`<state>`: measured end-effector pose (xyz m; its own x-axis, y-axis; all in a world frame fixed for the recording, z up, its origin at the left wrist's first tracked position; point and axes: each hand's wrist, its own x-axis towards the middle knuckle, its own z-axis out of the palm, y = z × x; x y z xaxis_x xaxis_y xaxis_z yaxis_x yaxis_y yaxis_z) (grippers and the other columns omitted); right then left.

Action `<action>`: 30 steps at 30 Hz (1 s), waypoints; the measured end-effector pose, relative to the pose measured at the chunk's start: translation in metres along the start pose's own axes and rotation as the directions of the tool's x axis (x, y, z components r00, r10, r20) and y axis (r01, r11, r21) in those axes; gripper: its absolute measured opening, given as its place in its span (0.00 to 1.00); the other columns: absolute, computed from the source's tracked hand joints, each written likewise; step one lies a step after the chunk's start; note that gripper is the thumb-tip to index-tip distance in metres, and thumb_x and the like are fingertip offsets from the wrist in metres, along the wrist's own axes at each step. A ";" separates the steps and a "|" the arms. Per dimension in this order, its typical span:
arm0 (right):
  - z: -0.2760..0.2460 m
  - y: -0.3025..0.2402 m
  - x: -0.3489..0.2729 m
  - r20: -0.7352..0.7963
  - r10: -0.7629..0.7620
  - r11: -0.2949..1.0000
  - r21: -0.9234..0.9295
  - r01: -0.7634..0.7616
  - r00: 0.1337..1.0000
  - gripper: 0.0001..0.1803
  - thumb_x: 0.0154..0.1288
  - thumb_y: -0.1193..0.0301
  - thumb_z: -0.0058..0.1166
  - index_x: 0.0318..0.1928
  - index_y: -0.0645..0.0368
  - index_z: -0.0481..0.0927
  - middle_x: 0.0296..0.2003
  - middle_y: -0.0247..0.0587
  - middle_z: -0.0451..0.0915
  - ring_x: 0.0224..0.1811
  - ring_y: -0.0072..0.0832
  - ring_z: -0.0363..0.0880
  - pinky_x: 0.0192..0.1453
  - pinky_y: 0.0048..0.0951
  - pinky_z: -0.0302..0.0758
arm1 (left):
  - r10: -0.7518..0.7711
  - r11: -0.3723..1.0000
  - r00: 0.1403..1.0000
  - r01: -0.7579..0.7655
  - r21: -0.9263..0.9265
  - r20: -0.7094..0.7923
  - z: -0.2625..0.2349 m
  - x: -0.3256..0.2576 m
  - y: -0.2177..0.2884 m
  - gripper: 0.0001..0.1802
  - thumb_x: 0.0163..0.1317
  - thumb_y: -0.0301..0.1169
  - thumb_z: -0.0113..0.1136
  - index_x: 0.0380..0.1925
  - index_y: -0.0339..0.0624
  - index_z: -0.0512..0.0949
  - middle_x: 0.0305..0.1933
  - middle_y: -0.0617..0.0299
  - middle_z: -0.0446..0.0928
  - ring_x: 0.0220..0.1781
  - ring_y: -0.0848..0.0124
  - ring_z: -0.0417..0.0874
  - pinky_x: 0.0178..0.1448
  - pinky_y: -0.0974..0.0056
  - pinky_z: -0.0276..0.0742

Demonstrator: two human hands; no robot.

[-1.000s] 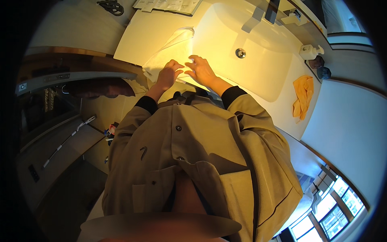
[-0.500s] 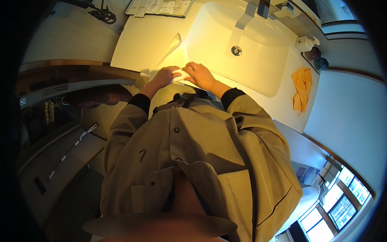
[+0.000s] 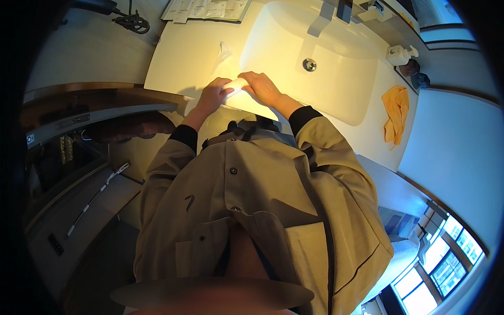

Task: Housekeeping staff cleaning surfaces in a hotel room, including a desk, bathroom sink, and tables.

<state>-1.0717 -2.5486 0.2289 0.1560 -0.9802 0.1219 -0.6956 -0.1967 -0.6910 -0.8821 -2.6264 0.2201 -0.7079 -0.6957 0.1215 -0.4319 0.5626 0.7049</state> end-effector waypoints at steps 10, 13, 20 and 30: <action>-0.003 -0.012 0.027 -0.031 -0.325 0.916 -0.258 0.307 0.945 0.18 0.53 0.68 0.56 0.46 0.55 0.75 0.42 0.43 0.74 0.44 0.38 0.72 0.51 0.35 0.66 | -0.056 0.927 0.978 0.126 0.354 -0.202 -0.007 0.014 -0.016 0.08 0.50 0.37 0.60 0.27 0.46 0.76 0.28 0.62 0.75 0.34 0.63 0.78 0.39 0.60 0.71; -0.004 0.000 0.034 -0.002 -0.247 0.936 -0.259 0.238 0.969 0.17 0.53 0.67 0.55 0.46 0.54 0.76 0.42 0.40 0.75 0.46 0.35 0.71 0.53 0.34 0.63 | 0.041 0.912 0.974 0.054 0.407 -0.222 -0.008 0.015 0.002 0.11 0.51 0.37 0.59 0.33 0.45 0.76 0.32 0.60 0.75 0.38 0.62 0.77 0.44 0.58 0.69; -0.009 0.005 0.079 -0.130 -0.326 0.918 -0.280 0.281 0.936 0.18 0.55 0.68 0.53 0.47 0.57 0.75 0.45 0.38 0.76 0.47 0.35 0.71 0.53 0.35 0.64 | 0.029 0.894 0.969 0.085 0.439 -0.247 -0.013 0.031 -0.021 0.15 0.54 0.36 0.57 0.42 0.44 0.75 0.33 0.58 0.76 0.37 0.60 0.77 0.45 0.56 0.69; -0.009 0.013 0.155 0.439 -0.097 0.865 -0.406 0.294 0.893 0.29 0.51 0.63 0.58 0.53 0.62 0.70 0.56 0.41 0.68 0.52 0.38 0.68 0.54 0.34 0.68 | 0.101 0.766 0.925 0.163 0.622 -0.366 -0.027 0.077 -0.064 0.09 0.48 0.35 0.61 0.31 0.51 0.78 0.30 0.67 0.73 0.35 0.69 0.76 0.39 0.60 0.65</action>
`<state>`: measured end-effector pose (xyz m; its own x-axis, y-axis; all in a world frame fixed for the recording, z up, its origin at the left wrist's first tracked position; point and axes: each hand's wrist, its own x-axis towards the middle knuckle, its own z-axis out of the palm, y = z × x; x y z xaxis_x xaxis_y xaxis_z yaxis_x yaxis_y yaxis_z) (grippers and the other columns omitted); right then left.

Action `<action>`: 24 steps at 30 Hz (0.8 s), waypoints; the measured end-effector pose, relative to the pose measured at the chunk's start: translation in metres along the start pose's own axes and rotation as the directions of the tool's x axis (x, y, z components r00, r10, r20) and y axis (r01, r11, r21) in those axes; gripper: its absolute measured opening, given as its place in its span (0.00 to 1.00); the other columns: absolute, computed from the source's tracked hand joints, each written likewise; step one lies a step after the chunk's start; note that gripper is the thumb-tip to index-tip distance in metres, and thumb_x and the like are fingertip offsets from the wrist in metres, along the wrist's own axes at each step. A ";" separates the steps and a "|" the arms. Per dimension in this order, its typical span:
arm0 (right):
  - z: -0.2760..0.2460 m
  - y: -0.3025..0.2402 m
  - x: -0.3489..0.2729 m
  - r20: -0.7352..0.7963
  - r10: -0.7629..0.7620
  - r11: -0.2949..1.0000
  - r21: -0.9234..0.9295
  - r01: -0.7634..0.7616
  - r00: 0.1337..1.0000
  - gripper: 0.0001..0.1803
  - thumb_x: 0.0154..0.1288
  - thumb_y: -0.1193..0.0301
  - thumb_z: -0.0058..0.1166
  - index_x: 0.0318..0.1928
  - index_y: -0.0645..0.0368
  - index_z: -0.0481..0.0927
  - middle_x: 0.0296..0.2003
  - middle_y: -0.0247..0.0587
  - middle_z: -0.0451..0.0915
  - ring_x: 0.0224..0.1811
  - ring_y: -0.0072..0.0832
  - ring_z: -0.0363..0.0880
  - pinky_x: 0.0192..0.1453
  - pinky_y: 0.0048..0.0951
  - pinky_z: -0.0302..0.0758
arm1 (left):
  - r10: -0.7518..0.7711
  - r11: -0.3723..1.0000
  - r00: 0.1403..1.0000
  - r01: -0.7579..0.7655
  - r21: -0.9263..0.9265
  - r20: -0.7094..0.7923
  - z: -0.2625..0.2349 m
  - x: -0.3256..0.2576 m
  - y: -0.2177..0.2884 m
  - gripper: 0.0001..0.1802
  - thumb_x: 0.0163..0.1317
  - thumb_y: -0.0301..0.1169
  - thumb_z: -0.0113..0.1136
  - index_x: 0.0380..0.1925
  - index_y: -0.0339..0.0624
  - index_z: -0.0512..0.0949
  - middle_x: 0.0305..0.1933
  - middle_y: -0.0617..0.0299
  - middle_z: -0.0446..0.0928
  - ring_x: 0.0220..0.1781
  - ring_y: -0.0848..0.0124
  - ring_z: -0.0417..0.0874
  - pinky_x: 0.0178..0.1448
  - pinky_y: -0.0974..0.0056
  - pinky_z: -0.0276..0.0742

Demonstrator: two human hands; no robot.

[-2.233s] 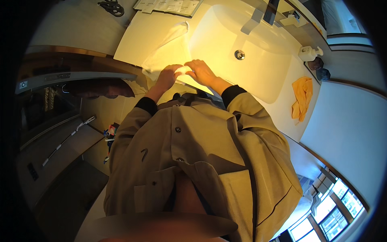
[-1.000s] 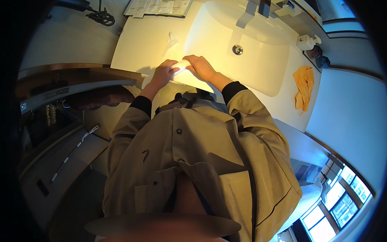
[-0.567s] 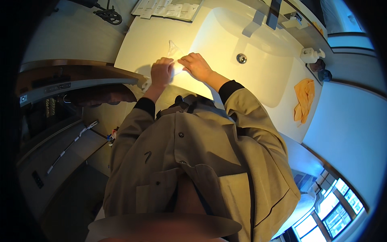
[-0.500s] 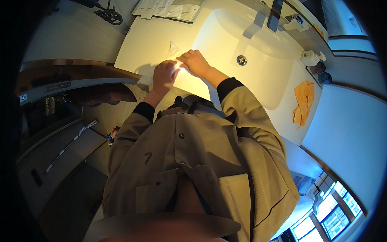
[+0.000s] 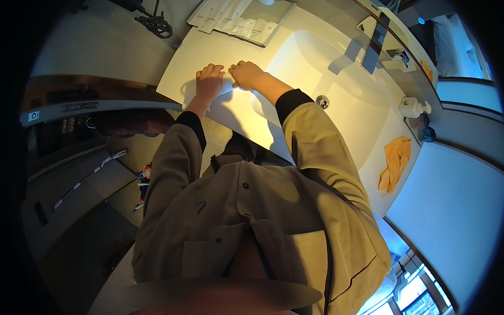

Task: Housekeeping staff cleaning surfaces in a hotel room, including a desk, bathroom sink, and tables.

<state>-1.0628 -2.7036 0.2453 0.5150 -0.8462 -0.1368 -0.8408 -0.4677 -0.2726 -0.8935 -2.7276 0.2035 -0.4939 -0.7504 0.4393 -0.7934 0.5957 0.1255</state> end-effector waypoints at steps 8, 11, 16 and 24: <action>0.011 0.014 0.015 0.207 0.069 0.978 0.179 -0.108 0.976 0.37 0.43 0.64 0.64 0.55 0.65 0.66 0.49 0.48 0.69 0.51 0.42 0.70 0.55 0.31 0.68 | -0.122 0.895 0.992 0.099 -0.435 -0.027 -0.014 0.007 -0.015 0.12 0.50 0.26 0.56 0.37 0.45 0.77 0.37 0.60 0.75 0.44 0.62 0.75 0.48 0.57 0.68; 0.002 0.030 -0.001 -0.005 0.097 0.870 0.486 -0.083 0.995 0.30 0.44 0.64 0.65 0.50 0.60 0.73 0.44 0.49 0.74 0.47 0.38 0.74 0.47 0.31 0.72 | -0.284 0.803 0.952 0.171 -0.571 -0.115 -0.044 -0.002 -0.013 0.17 0.50 0.18 0.54 0.43 0.41 0.74 0.47 0.57 0.72 0.47 0.60 0.74 0.50 0.58 0.69; -0.001 0.004 -0.018 0.027 0.588 0.060 0.995 -0.077 0.808 0.32 0.51 0.65 0.64 0.55 0.62 0.67 0.45 0.42 0.75 0.45 0.28 0.75 0.48 0.27 0.72 | -0.296 0.187 0.891 0.408 -0.894 0.344 -0.027 0.005 0.008 0.26 0.54 0.19 0.54 0.55 0.41 0.65 0.58 0.56 0.65 0.55 0.62 0.71 0.53 0.64 0.69; -0.036 0.025 -0.029 -0.087 0.704 -0.050 0.984 0.170 0.705 0.35 0.54 0.70 0.61 0.60 0.62 0.57 0.57 0.45 0.64 0.57 0.33 0.68 0.58 0.31 0.67 | 0.180 -0.239 0.878 0.476 -0.847 0.443 0.010 0.088 0.031 0.32 0.56 0.17 0.51 0.62 0.40 0.55 0.63 0.57 0.60 0.62 0.65 0.65 0.60 0.64 0.65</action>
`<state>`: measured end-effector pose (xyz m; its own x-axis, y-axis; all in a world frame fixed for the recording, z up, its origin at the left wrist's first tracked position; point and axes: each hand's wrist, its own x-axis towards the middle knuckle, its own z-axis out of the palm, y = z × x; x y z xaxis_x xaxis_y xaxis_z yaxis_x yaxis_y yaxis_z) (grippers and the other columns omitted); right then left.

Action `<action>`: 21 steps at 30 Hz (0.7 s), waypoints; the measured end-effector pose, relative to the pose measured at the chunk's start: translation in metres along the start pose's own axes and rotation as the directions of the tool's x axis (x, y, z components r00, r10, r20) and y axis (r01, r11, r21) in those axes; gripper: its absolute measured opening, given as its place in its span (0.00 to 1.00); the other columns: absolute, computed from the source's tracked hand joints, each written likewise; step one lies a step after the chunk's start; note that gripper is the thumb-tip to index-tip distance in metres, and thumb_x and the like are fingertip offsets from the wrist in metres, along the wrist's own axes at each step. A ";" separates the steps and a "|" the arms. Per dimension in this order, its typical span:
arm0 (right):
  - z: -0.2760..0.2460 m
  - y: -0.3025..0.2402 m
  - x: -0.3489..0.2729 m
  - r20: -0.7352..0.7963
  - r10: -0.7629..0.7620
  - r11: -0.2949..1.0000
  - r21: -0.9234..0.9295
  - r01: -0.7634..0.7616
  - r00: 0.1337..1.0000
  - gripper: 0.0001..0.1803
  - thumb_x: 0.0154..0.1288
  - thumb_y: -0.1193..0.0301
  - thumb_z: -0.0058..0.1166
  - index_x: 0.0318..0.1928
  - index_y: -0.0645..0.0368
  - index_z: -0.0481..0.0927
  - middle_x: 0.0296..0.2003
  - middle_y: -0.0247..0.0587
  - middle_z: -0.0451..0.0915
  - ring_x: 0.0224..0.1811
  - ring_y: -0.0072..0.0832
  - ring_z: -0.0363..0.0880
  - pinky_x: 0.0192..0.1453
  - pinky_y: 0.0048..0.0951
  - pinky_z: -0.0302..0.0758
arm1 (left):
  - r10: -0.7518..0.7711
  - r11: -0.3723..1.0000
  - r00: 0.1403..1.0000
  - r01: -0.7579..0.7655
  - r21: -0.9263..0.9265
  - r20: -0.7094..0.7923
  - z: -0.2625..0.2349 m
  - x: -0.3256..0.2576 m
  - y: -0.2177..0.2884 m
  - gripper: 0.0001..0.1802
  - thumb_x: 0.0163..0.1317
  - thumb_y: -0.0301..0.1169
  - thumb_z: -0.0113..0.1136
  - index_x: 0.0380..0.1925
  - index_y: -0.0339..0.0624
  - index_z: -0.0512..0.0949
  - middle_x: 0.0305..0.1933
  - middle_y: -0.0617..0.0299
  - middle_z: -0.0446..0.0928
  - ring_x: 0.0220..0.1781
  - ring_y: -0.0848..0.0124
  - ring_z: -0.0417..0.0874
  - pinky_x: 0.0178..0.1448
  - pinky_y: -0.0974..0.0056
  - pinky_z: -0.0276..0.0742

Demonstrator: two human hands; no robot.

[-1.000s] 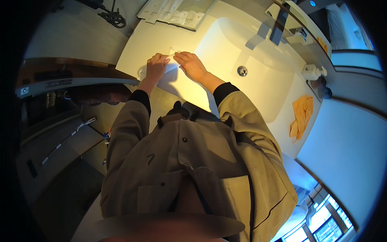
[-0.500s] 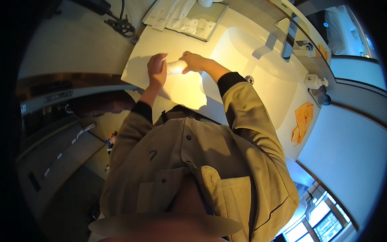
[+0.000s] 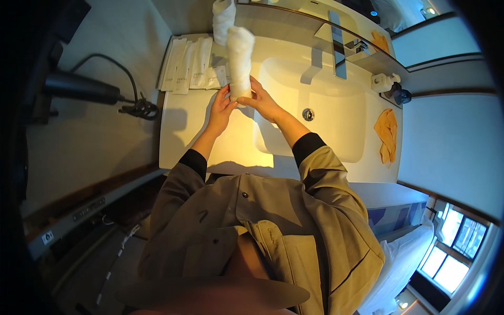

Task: Housekeeping staff cleaning surfaces in a hotel room, including a desk, bathroom sink, and tables.

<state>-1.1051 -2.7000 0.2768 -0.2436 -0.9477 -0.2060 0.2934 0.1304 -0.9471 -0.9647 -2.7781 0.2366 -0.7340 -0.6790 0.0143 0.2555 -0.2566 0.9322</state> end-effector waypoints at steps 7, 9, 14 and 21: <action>-0.010 -0.017 0.034 -0.122 -0.117 0.965 -0.247 0.084 0.986 0.44 0.46 0.73 0.67 0.60 0.64 0.53 0.63 0.48 0.54 0.59 0.39 0.65 0.58 0.34 0.68 | -0.109 0.990 0.970 0.085 0.116 0.216 -0.004 0.062 0.009 0.35 0.51 0.19 0.57 0.61 0.39 0.55 0.58 0.56 0.64 0.60 0.65 0.67 0.61 0.62 0.64; -0.003 -0.020 0.046 -0.171 -0.168 0.964 -0.235 0.126 0.971 0.43 0.46 0.73 0.67 0.59 0.64 0.53 0.61 0.48 0.57 0.58 0.39 0.66 0.57 0.34 0.68 | -0.095 0.939 0.978 0.027 0.344 0.183 -0.005 0.085 0.012 0.38 0.48 0.21 0.61 0.60 0.40 0.56 0.58 0.55 0.65 0.60 0.64 0.67 0.60 0.61 0.64; -0.023 -0.021 0.077 -0.212 -0.168 0.967 -0.224 0.120 0.963 0.41 0.46 0.72 0.67 0.58 0.65 0.57 0.55 0.45 0.64 0.56 0.35 0.67 0.57 0.33 0.68 | -0.178 0.929 0.947 0.072 0.363 0.268 -0.017 0.132 0.017 0.38 0.45 0.22 0.64 0.58 0.39 0.58 0.55 0.54 0.68 0.57 0.64 0.69 0.59 0.62 0.65; -0.061 -0.012 0.130 -0.197 -0.242 0.961 -0.181 0.208 0.950 0.34 0.45 0.76 0.66 0.54 0.63 0.64 0.51 0.41 0.66 0.56 0.30 0.66 0.61 0.30 0.64 | -0.157 0.774 0.987 0.103 0.624 0.031 -0.009 0.174 0.015 0.32 0.49 0.26 0.64 0.55 0.39 0.64 0.48 0.55 0.74 0.50 0.66 0.75 0.53 0.64 0.70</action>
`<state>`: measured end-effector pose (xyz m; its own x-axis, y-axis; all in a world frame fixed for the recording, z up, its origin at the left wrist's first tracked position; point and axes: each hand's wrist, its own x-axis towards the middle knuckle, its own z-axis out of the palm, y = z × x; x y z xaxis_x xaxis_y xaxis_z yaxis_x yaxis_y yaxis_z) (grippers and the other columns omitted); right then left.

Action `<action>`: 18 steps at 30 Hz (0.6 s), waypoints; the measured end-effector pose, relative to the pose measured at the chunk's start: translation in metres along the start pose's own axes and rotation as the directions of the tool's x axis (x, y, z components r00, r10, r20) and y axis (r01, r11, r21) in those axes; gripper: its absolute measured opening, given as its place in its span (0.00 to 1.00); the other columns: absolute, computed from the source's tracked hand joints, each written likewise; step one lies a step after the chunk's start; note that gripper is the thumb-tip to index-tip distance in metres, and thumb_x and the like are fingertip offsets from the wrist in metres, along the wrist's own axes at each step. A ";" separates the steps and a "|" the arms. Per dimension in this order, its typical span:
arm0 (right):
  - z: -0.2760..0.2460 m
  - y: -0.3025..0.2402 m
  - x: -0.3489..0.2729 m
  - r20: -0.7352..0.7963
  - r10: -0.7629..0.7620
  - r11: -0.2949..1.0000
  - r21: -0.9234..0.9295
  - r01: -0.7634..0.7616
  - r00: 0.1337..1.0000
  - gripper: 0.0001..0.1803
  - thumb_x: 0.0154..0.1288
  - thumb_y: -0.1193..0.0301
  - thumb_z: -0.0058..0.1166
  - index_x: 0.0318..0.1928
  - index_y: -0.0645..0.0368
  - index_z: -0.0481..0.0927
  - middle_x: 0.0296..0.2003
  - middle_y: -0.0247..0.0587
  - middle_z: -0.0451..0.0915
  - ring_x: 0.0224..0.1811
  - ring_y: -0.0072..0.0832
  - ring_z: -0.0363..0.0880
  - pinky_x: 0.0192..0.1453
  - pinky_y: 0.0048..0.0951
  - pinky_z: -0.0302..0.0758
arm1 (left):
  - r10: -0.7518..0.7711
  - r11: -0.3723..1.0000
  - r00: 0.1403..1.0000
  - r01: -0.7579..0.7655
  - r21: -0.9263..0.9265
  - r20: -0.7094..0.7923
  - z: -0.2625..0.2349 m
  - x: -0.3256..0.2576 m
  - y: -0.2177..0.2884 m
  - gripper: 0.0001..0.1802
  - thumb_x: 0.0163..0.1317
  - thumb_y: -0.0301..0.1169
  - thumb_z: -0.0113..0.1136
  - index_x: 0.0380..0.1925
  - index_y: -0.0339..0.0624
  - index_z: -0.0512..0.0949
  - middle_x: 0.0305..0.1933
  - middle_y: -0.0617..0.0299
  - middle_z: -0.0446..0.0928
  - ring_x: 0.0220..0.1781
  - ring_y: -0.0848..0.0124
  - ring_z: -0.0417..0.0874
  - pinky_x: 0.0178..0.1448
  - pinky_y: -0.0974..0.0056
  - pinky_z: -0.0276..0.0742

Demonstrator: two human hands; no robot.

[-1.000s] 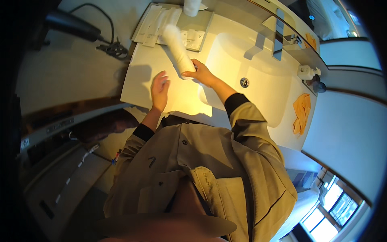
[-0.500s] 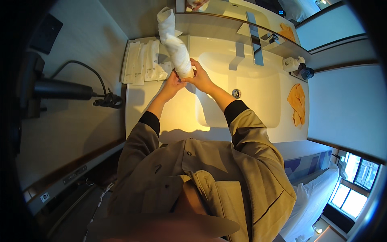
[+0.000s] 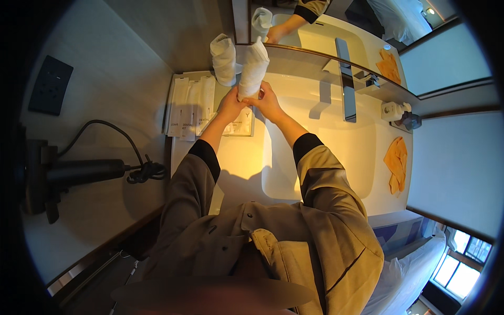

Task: Housekeeping staff cleaning surfaces in a hotel room, including a desk, bathroom sink, and tables.

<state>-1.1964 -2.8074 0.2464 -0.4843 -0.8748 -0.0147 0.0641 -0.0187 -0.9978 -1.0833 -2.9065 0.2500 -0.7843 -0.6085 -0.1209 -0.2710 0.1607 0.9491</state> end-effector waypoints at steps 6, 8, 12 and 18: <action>0.007 0.018 0.041 -0.076 -0.117 0.982 -0.161 0.104 0.990 0.30 0.44 0.73 0.67 0.50 0.64 0.69 0.48 0.45 0.69 0.51 0.34 0.70 0.57 0.32 0.66 | 0.057 0.998 0.956 -0.060 -0.001 -0.288 -0.014 0.015 -0.039 0.26 0.49 0.27 0.63 0.50 0.39 0.69 0.43 0.56 0.75 0.42 0.68 0.77 0.44 0.65 0.73; 0.007 0.024 0.051 -0.105 -0.293 0.818 -0.542 0.192 0.950 0.28 0.42 0.69 0.67 0.46 0.64 0.72 0.43 0.48 0.72 0.48 0.40 0.71 0.54 0.34 0.67 | 0.157 0.985 0.909 -0.117 0.126 -0.385 -0.018 0.012 -0.050 0.22 0.48 0.25 0.62 0.46 0.40 0.71 0.40 0.58 0.74 0.40 0.69 0.77 0.41 0.67 0.74; 0.000 0.033 0.071 -0.185 -0.314 0.869 -0.451 0.203 0.931 0.26 0.41 0.66 0.67 0.42 0.63 0.75 0.39 0.49 0.75 0.44 0.44 0.71 0.50 0.38 0.68 | 0.172 0.983 0.832 -0.109 0.149 -0.528 -0.030 0.016 -0.039 0.25 0.46 0.23 0.62 0.48 0.42 0.69 0.45 0.57 0.69 0.47 0.66 0.73 0.45 0.65 0.73; 0.012 0.053 0.074 -0.243 -0.433 0.793 -0.561 0.238 0.868 0.27 0.41 0.62 0.67 0.41 0.62 0.75 0.39 0.49 0.76 0.43 0.45 0.72 0.50 0.38 0.68 | 0.281 0.959 0.832 -0.258 0.116 -0.478 -0.034 0.044 -0.037 0.40 0.44 0.22 0.64 0.60 0.42 0.58 0.52 0.50 0.65 0.56 0.59 0.65 0.59 0.61 0.64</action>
<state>-1.2185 -2.8793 0.1936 -0.6602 -0.6338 0.4031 -0.5537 0.0480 -0.8313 -1.0886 -2.9653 0.2194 -0.4623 -0.8324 0.3055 -0.1224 0.4011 0.9078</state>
